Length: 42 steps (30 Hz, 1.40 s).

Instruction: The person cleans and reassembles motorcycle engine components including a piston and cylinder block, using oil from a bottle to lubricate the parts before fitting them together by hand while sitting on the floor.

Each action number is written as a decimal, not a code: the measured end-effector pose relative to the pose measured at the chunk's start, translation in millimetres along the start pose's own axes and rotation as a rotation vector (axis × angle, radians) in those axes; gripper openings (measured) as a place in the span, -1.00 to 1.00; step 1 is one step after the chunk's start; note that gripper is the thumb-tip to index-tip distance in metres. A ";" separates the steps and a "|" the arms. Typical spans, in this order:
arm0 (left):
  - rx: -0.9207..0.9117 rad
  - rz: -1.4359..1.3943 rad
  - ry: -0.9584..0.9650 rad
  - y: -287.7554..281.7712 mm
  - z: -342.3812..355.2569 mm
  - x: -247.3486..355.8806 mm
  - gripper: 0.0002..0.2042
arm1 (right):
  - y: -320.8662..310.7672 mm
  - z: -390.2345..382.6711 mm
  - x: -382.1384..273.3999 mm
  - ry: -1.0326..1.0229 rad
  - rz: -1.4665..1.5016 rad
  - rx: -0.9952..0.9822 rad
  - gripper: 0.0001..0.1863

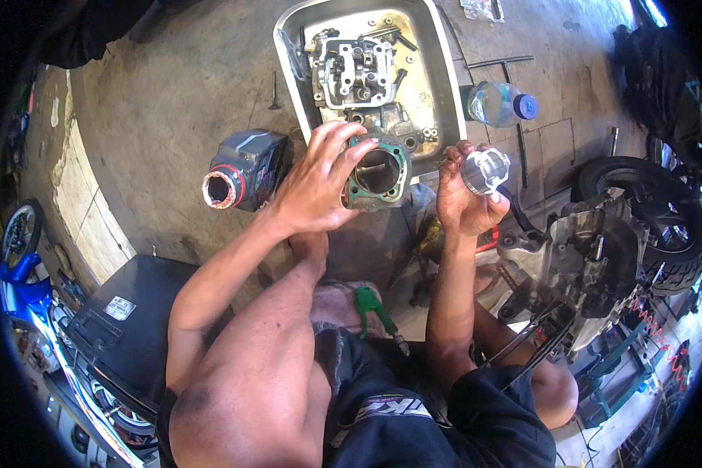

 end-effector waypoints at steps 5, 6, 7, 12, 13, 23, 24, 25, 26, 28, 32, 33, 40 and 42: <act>-0.012 0.027 0.010 6.4 5.4 -8.9 0.03 | -0.4 -1.8 -0.8 -0.017 -0.024 0.010 -0.23; -0.021 0.034 -0.001 8.6 4.8 -11.5 0.03 | -0.1 -2.3 -0.4 -0.018 -0.037 0.010 -0.23; -0.029 0.040 -0.012 11.4 3.6 -14.7 0.03 | 0.2 -2.5 -0.1 -0.019 -0.050 0.009 -0.23; -0.012 0.034 -0.030 17.7 0.1 -18.2 0.02 | 2.5 -5.0 1.9 -0.009 -0.080 0.031 -0.20; -0.009 0.029 -0.032 18.1 1.1 -17.5 0.01 | 1.6 -5.1 2.3 -0.009 -0.079 0.022 -0.20; -0.077 0.139 -0.006 11.0 6.4 -12.4 0.04 | 27.2 0.7 5.4 0.006 -0.556 0.165 -0.22; -0.044 0.134 -0.015 7.4 6.5 -9.4 0.00 | 28.7 1.5 3.6 0.040 -0.633 0.165 -0.21; -0.010 0.131 -0.024 3.8 5.3 -5.2 -0.03 | 29.8 2.3 2.3 0.075 -0.711 0.163 -0.19; 0.025 0.127 -0.034 -0.2 3.7 -1.3 -0.07 | 35.0 4.9 4.3 0.080 -0.788 0.154 -0.16; 0.107 0.014 0.080 -10.4 -1.1 7.1 -0.20 | 49.2 4.7 9.4 0.036 -0.964 0.157 -0.16; 0.290 -0.119 0.115 -38.8 -12.8 38.7 -0.61 | 82.5 0.1 24.6 0.125 -1.037 0.097 -0.14; 0.306 -0.106 0.130 -45.4 -13.1 43.3 -0.65 | 90.3 -0.3 26.7 0.144 -1.028 0.075 -0.13; 0.358 -0.159 0.166 -78.0 -46.2 48.4 -0.75 | 128.7 -7.8 61.9 0.308 -0.882 0.006 -0.06; 0.357 -0.157 0.165 -84.7 -60.3 50.4 -0.75 | 132.6 -7.9 74.8 0.339 -0.835 0.000 -0.08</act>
Point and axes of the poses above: each hand's wrist, its own z-axis towards the middle knuckle, its own y-axis out of the palm, x = y × z, the point moved 2 cm from there along z, towards the middle knuckle, and after that the axes turned 5 degrees about y, right-handed, at the moved point
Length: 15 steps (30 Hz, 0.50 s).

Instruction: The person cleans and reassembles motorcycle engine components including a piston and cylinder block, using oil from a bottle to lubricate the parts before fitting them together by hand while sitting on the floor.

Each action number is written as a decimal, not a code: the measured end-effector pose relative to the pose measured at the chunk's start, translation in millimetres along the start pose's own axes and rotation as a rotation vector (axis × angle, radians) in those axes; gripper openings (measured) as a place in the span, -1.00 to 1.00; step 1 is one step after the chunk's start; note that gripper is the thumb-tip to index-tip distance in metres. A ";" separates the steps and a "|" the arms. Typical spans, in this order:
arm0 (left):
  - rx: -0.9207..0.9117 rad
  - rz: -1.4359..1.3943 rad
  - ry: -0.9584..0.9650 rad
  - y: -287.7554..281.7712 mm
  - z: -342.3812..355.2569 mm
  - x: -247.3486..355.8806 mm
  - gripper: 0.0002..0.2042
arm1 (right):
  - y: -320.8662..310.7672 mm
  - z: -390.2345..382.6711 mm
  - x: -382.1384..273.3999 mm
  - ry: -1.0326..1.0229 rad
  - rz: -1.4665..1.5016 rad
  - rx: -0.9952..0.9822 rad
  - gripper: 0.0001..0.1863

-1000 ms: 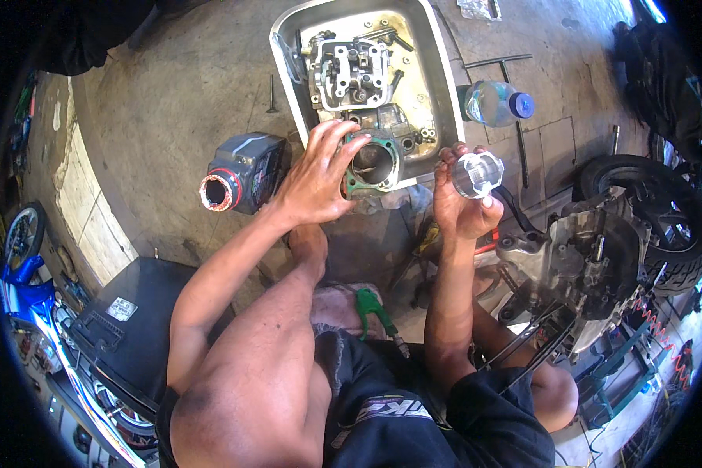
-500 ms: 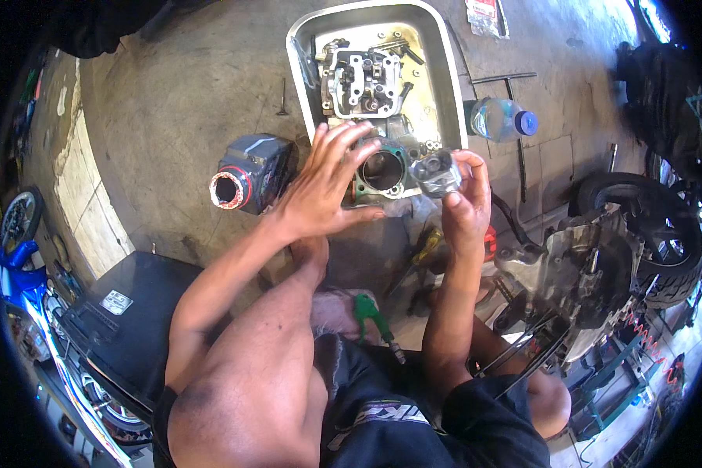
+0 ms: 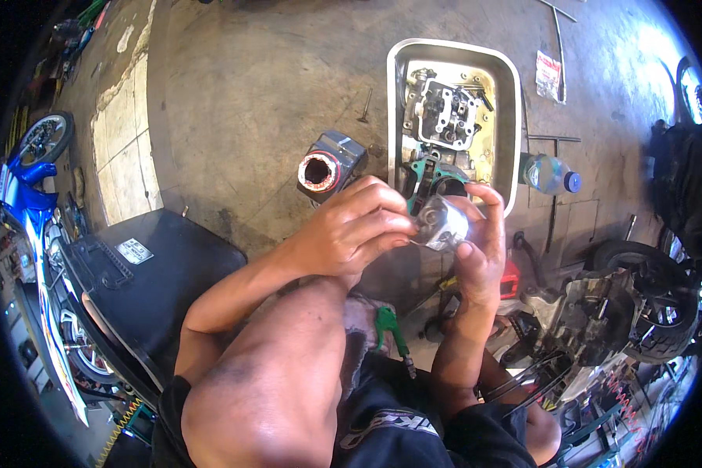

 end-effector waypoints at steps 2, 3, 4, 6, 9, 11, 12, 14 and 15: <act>0.030 0.043 0.025 -9.3 -6.5 8.2 -0.76 | 10.4 2.7 6.3 0.025 0.057 -0.041 -0.13; 0.046 0.063 0.038 -14.0 -8.5 11.9 -0.76 | 16.0 3.8 7.1 0.041 0.076 -0.061 -0.15; 0.052 0.109 0.080 -19.6 -10.0 15.5 -0.80 | 21.4 5.2 8.1 0.057 0.094 -0.080 -0.17; 0.142 0.122 -0.007 -29.0 -15.1 20.0 -0.84 | 30.5 8.7 10.2 0.088 0.116 -0.114 -0.23; 0.300 0.199 -0.204 -57.0 -20.2 24.5 -0.92 | 47.3 13.8 33.8 0.077 -0.071 -0.024 -0.48; 0.460 0.202 -0.325 -79.3 -26.2 18.3 -0.93 | 56.0 25.1 32.3 -0.048 -0.792 -0.009 -0.43; 0.503 0.245 -0.343 -90.0 -33.7 12.1 -0.93 | 59.6 35.6 30.9 -0.167 -0.965 -0.039 -0.36; 0.583 0.226 -0.414 -102.4 -46.7 1.8 -0.92 | 70.5 62.7 23.6 -0.307 -1.277 -0.170 -0.19; 0.618 0.161 -0.463 -106.3 -50.7 -0.8 -0.92 | 74.8 76.5 15.5 -0.329 -1.417 -0.266 -0.08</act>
Point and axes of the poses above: each hand's wrist, its own z-axis towards the middle knuckle, its own y-axis out of the palm, x = y × z, the point moved 2 cm from there along z, towards the middle knuckle, and after that the axes turned 5 degrees about y, right-handed, at the moved point
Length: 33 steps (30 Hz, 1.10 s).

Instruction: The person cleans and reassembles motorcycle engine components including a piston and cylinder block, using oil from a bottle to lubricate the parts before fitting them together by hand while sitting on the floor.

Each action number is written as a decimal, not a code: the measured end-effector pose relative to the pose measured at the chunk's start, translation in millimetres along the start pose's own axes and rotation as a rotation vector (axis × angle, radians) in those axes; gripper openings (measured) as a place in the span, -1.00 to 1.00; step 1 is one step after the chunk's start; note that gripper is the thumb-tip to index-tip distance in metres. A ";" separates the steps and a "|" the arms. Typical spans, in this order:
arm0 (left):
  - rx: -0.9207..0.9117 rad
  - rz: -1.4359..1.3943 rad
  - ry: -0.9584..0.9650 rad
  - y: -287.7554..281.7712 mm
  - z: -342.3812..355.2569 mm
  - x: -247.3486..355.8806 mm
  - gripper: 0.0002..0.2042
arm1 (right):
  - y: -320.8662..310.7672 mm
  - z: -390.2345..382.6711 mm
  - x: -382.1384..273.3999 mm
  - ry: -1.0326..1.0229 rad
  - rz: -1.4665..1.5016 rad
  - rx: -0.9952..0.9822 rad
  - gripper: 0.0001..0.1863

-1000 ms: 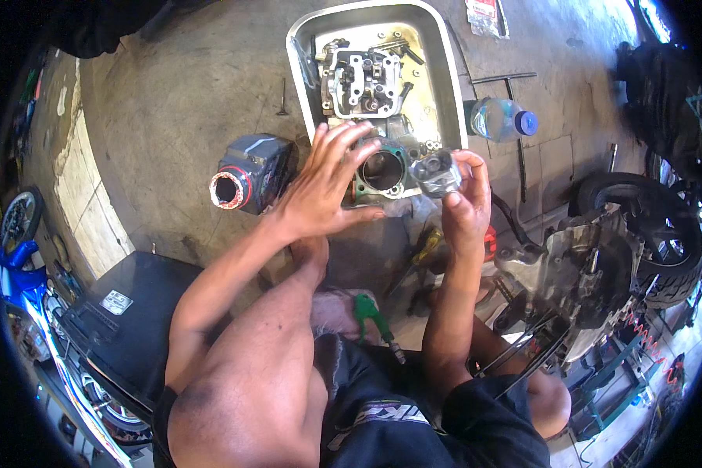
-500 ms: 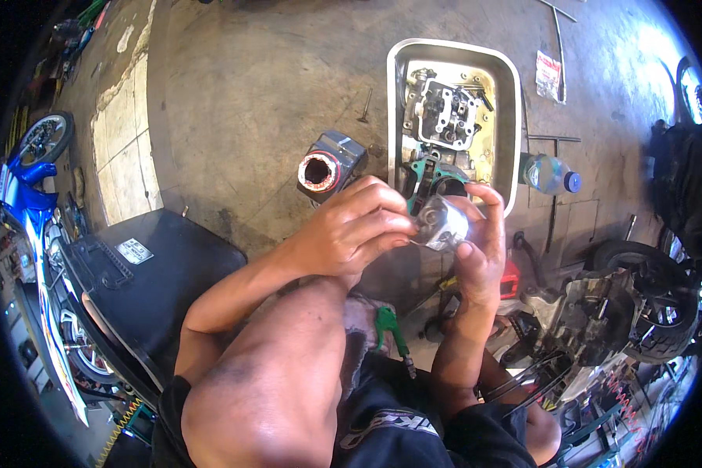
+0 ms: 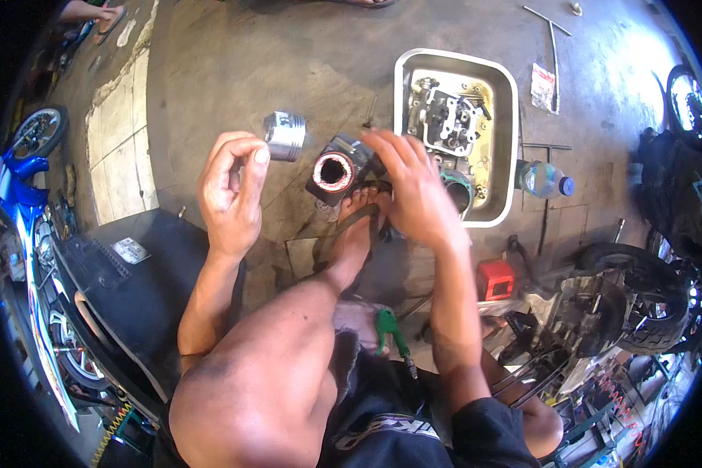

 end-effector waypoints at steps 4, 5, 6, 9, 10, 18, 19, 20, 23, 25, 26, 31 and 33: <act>0.055 -0.155 -0.188 -6.8 -0.4 -9.9 -0.89 | 25.4 54.2 34.6 -0.195 -0.115 -0.166 -0.09; 0.049 -0.140 -0.222 -7.4 -1.4 -13.0 -0.87 | 28.2 60.4 35.6 -0.227 -0.100 -0.244 -0.09; 0.061 -0.133 -0.242 -9.0 0.0 -14.1 -0.87 | 28.7 68.2 37.5 -0.255 -0.112 -0.277 -0.09; 0.096 -0.179 -0.258 -12.9 4.4 -22.2 -0.84 | 29.9 83.0 41.2 -0.288 -0.079 -0.352 -0.11; 0.100 -0.167 -0.280 -15.0 0.5 -24.1 -0.84 | 32.1 84.1 43.8 -0.282 -0.077 -0.391 -0.10; 0.117 -0.114 -0.287 -20.0 -4.0 -41.9 -0.86 | 25.4 85.8 43.8 -0.354 -0.063 -0.399 -0.13; 0.136 -0.122 -0.303 -23.6 -8.4 -48.2 -0.86 | 25.7 84.3 38.4 -0.366 -0.056 -0.402 -0.14; 0.145 -0.121 -0.308 -24.0 -8.0 -49.5 -0.86 | 20.5 81.9 34.6 -0.371 -0.065 -0.370 -0.14; 0.162 -0.104 -0.319 -23.8 -8.3 -51.3 -0.87 | 1.2 72.1 20.3 -0.372 -0.076 -0.289 -0.16; 0.176 -0.085 -0.313 -28.0 -8.8 -51.1 -0.87 | -14.2 67.0 4.6 -0.395 -0.071 -0.234 -0.16; 0.181 -0.091 -0.305 -26.9 -8.9 -52.3 -0.87 | -24.2 64.3 0.4 -0.400 -0.081 -0.206 -0.16; 0.148 -0.108 -0.288 -13.2 -2.6 -48.8 -0.83 | -89.4 47.2 -23.3 -0.435 -0.245 0.020 -0.23; 0.141 -0.130 -0.282 -10.6 1.8 -43.6 -0.82 | -123.7 36.4 -38.4 -0.425 -0.316 0.107 -0.24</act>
Point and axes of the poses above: each hand's wrist, its own z-axis towards the middle knuckle, its own y-axis out of the palm, x = y × z, the point moved 2 cm from there along z, towards the middle knuckle, and after that the axes turned 5 degrees about y, right-handed, at the moved point
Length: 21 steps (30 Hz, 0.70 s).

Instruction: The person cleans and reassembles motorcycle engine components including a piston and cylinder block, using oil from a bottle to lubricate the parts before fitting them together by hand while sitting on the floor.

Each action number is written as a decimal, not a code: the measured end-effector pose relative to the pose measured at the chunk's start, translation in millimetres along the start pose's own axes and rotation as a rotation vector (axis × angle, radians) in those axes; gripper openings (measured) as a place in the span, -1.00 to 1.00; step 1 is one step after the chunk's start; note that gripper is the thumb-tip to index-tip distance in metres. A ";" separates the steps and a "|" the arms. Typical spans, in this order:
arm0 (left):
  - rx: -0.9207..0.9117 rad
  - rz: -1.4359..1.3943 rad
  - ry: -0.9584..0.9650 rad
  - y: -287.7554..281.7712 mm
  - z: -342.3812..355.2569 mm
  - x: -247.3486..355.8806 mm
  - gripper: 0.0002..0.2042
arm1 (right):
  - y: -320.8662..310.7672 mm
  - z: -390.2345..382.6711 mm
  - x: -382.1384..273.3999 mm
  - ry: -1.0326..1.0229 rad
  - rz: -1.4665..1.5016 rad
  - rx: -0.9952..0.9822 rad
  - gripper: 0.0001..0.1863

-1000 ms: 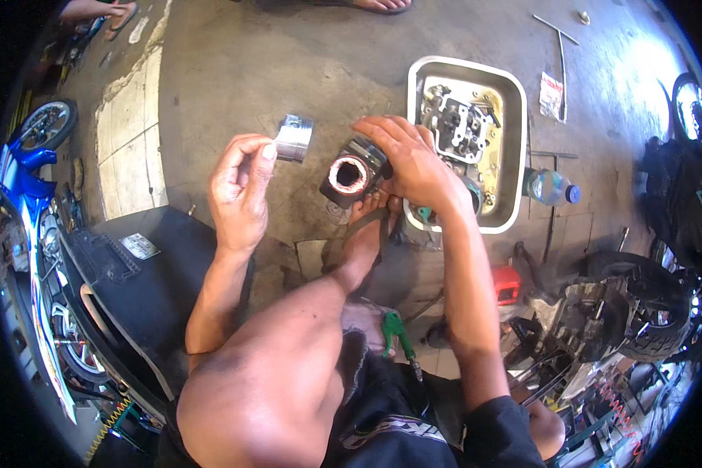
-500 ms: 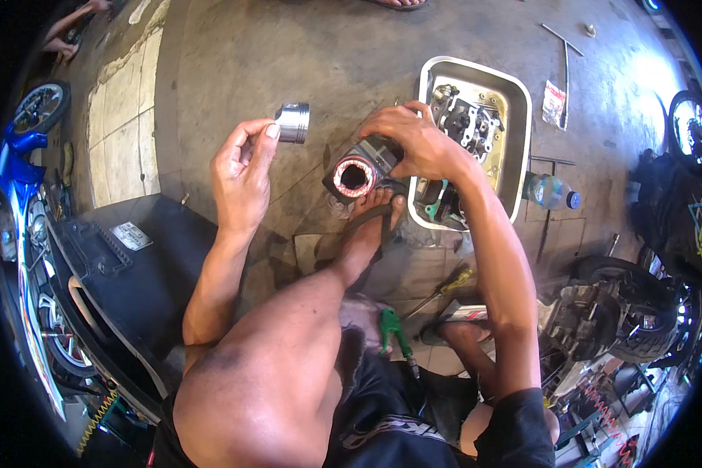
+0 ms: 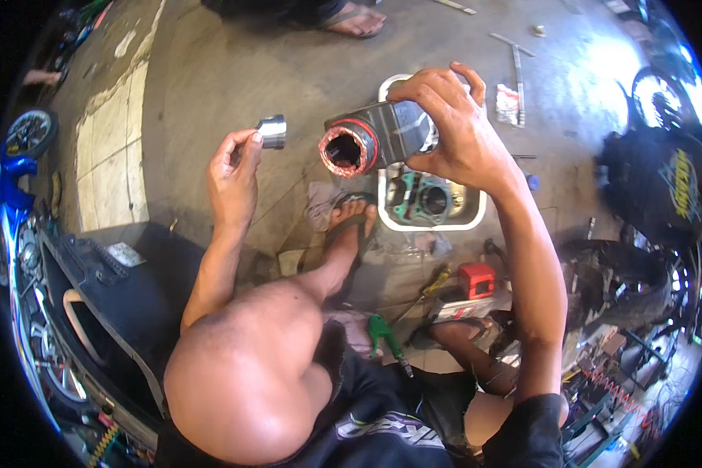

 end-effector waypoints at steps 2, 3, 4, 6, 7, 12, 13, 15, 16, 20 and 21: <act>-0.002 -0.058 0.048 -0.2 1.7 18.1 -0.83 | -40.3 -3.6 -8.8 -0.014 -0.107 0.090 -0.26; -0.008 -0.089 0.073 0.8 2.1 29.3 -0.83 | -61.7 -9.5 -14.1 -0.006 -0.153 0.109 -0.26; -0.026 -0.114 0.077 0.3 4.2 44.4 -0.86 | -85.8 -14.5 -21.4 -0.002 -0.199 0.132 -0.26; -0.095 -0.135 0.085 5.3 5.1 69.5 -0.87 | -122.1 -32.7 -33.0 0.023 -0.292 0.183 -0.23; -0.125 -0.137 0.094 4.6 6.6 85.6 -0.88 | -139.6 -41.4 -40.6 0.033 -0.322 0.208 -0.22; -0.372 -0.183 0.147 52.0 2.6 137.5 -0.89 | -212.4 -119.0 -74.1 0.169 -0.498 0.249 -0.17; -0.412 -0.141 0.173 47.8 4.8 153.3 -0.89 | -220.4 -129.4 -85.4 0.184 -0.509 0.274 -0.17; -0.460 -0.093 0.219 47.0 10.5 176.0 -0.89 | -234.1 -148.9 -104.2 0.207 -0.519 0.329 -0.17; -0.467 -0.085 0.239 49.8 14.6 183.0 -0.89 | -237.5 -158.9 -110.4 0.221 -0.523 0.361 -0.18; -0.607 -0.089 0.169 72.5 18.5 226.6 -0.88 | -249.7 -201.2 -121.5 0.267 -0.549 0.439 -0.22; -0.650 -0.080 0.168 78.6 17.1 237.5 -0.88 | -250.7 -209.3 -122.1 0.281 -0.560 0.453 -0.22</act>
Point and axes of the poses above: each hand's wrist, its own z-axis towards the middle knuckle, its own y-axis out of the palm, x = y × z, the point moved 2 cm from there along z, towards the middle knuckle, and after that the axes turned 5 degrees about y, right-handed, at the moved point
